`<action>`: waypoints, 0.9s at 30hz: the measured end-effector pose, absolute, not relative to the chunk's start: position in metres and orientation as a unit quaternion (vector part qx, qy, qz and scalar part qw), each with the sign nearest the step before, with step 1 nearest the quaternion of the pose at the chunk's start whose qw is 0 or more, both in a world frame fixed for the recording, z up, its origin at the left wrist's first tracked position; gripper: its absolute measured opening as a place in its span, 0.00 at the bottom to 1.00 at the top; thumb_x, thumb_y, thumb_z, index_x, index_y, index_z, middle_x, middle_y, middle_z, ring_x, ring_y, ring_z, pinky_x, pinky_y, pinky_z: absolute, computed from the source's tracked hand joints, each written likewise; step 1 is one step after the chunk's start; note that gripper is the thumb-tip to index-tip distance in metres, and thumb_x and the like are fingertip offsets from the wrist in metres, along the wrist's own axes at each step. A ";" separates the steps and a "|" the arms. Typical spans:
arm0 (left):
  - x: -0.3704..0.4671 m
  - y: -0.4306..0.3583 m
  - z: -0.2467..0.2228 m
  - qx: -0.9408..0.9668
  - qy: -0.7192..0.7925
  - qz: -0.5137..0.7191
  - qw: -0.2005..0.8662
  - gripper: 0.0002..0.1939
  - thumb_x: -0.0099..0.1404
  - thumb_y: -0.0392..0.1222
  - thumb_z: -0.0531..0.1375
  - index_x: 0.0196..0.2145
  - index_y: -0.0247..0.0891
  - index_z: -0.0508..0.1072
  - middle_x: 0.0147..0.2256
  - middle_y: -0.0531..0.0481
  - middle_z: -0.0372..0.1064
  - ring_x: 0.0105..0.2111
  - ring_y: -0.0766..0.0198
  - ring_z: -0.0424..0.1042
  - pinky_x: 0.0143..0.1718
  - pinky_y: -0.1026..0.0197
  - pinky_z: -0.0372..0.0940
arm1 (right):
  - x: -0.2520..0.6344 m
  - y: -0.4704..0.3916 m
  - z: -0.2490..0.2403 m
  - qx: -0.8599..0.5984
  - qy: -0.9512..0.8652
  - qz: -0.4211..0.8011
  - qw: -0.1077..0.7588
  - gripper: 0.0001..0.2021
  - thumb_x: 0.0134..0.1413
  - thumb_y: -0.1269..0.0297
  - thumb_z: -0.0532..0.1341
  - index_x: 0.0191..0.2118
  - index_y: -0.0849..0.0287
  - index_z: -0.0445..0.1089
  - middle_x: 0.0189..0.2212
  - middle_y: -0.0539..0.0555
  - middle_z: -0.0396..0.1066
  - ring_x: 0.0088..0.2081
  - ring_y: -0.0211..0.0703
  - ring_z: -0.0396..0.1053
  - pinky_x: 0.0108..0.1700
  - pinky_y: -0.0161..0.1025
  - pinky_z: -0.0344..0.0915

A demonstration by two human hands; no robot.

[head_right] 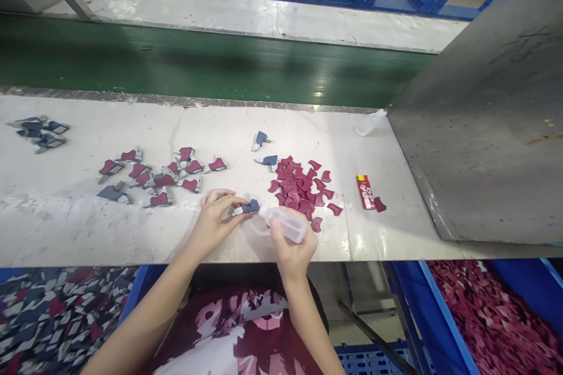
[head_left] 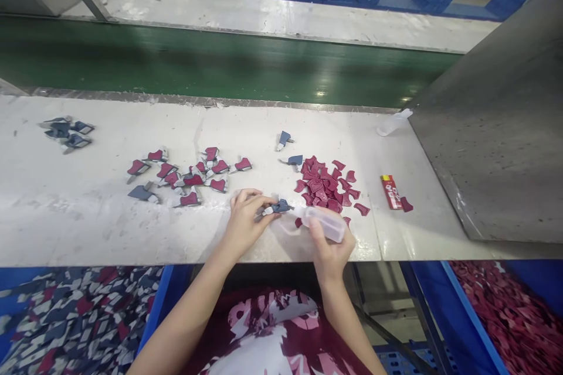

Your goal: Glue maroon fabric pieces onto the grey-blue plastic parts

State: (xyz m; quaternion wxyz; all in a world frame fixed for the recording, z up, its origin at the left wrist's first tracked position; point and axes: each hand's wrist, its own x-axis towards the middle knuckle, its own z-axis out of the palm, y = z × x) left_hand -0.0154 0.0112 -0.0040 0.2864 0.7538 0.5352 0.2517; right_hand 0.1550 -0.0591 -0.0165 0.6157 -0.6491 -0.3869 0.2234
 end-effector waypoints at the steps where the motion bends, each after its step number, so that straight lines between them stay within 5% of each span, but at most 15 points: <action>1: -0.016 0.011 -0.005 0.753 0.537 0.252 0.285 0.09 0.62 0.43 0.69 0.42 0.45 0.80 0.41 0.47 0.76 0.53 0.49 0.67 0.55 0.48 0.57 | 0.163 -0.060 -0.017 -0.651 -0.366 0.208 0.631 0.16 0.51 0.55 0.68 0.41 0.60 0.76 0.36 0.57 0.78 0.35 0.48 0.77 0.36 0.43 0.75; 8: -0.017 0.013 -0.007 0.753 0.538 0.252 0.283 0.09 0.63 0.44 0.68 0.42 0.45 0.80 0.43 0.47 0.76 0.53 0.50 0.67 0.56 0.47 0.57 | 0.258 -0.055 -0.020 -0.713 -0.285 0.051 0.639 0.26 0.37 0.56 0.75 0.41 0.58 0.67 0.37 0.53 0.76 0.41 0.50 0.77 0.51 0.51 0.71; 17: -0.019 0.014 -0.007 0.754 0.535 0.260 0.279 0.09 0.63 0.42 0.67 0.42 0.46 0.80 0.43 0.47 0.76 0.52 0.50 0.68 0.55 0.47 0.58 | 0.282 -0.062 -0.029 -0.710 -0.253 0.115 0.646 0.37 0.28 0.57 0.79 0.43 0.55 0.58 0.42 0.56 0.73 0.46 0.51 0.76 0.54 0.54 0.71; 23: -0.020 0.014 -0.008 0.745 0.537 0.270 0.290 0.08 0.63 0.43 0.67 0.42 0.46 0.80 0.43 0.47 0.76 0.52 0.50 0.69 0.56 0.46 0.58 | 0.260 -0.084 -0.020 -0.784 -0.260 -0.052 0.562 0.43 0.34 0.49 0.77 0.57 0.59 0.62 0.49 0.61 0.71 0.46 0.52 0.72 0.52 0.54 0.69; 27: -0.021 0.015 -0.008 0.727 0.534 0.297 0.314 0.08 0.65 0.43 0.65 0.42 0.46 0.81 0.45 0.46 0.75 0.50 0.52 0.71 0.56 0.47 0.60 | 0.230 -0.097 -0.019 -0.804 -0.308 -0.128 0.492 0.23 0.49 0.47 0.71 0.45 0.58 0.75 0.37 0.58 0.72 0.38 0.49 0.68 0.47 0.50 0.67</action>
